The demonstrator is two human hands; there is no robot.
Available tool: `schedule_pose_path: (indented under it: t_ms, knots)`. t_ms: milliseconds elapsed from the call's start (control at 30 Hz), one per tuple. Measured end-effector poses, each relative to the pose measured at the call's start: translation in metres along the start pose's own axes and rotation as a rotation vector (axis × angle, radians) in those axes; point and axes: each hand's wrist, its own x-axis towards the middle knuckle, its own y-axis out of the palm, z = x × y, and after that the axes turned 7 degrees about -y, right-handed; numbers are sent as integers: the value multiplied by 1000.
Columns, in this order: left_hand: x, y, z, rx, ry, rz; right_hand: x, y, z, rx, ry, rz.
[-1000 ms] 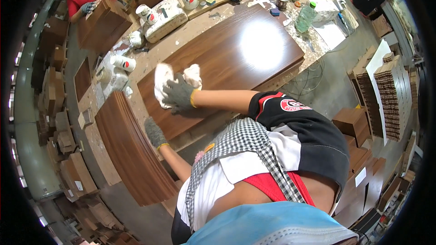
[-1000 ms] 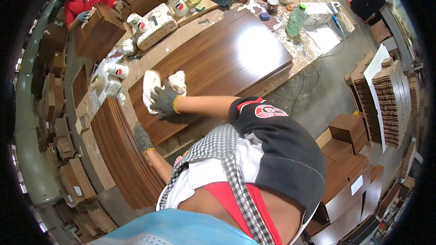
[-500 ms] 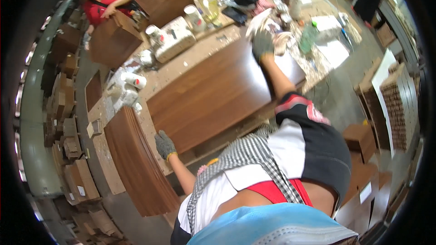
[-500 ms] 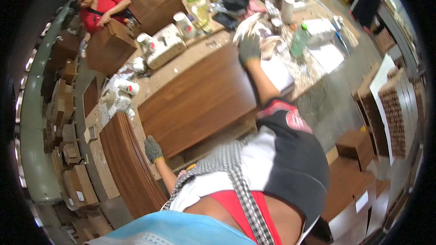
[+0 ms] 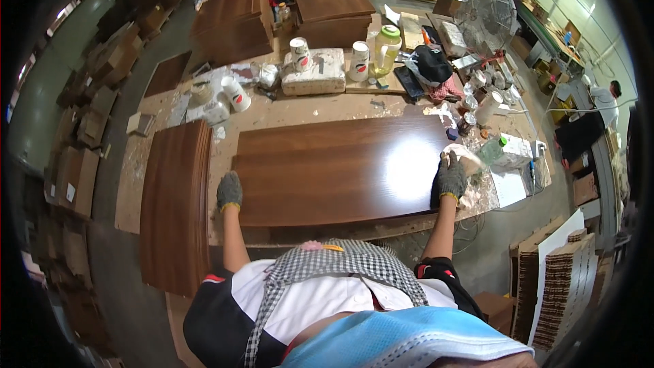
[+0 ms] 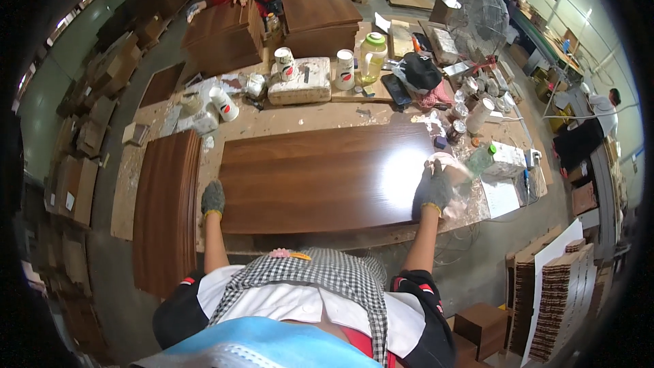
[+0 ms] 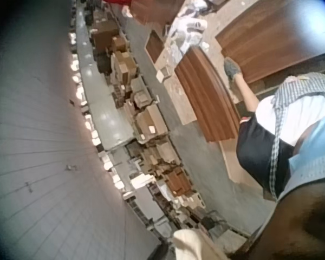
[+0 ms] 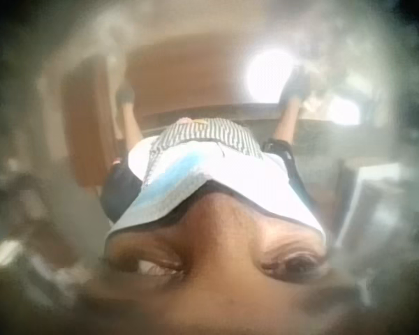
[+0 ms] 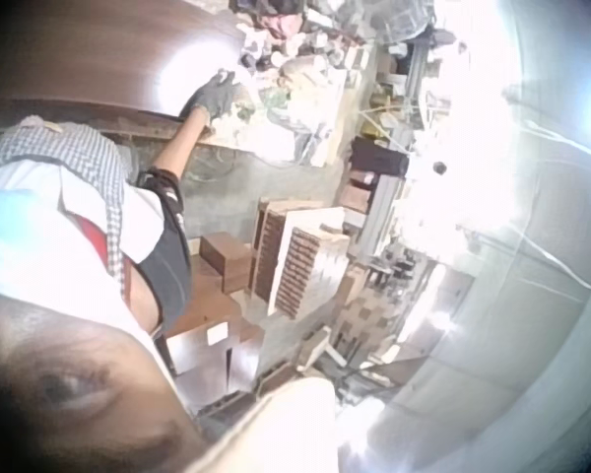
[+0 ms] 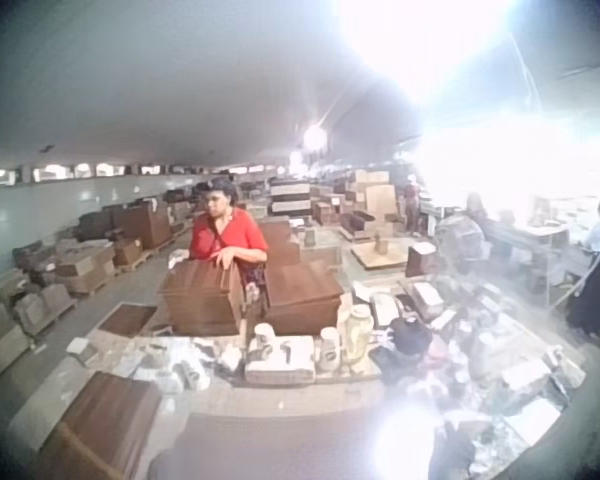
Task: The person wipes the surfaces and edges of wooden panels with a cloth, flipping and rotating the panels to clean both sides.
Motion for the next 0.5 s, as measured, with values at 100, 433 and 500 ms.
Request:
schedule_pose_path:
  t_ms: [100,433,500]
  knots:
    - [18,-3,0,-3,-2,39,-15,11,11,-87,-7,-81]
    - [91,-10,37,-360,-82,-31,-28,-6,12,-47,-176,44]
    - [78,-28,26,-358,-122,-15,-1,-8,-13,273,-151,-12]
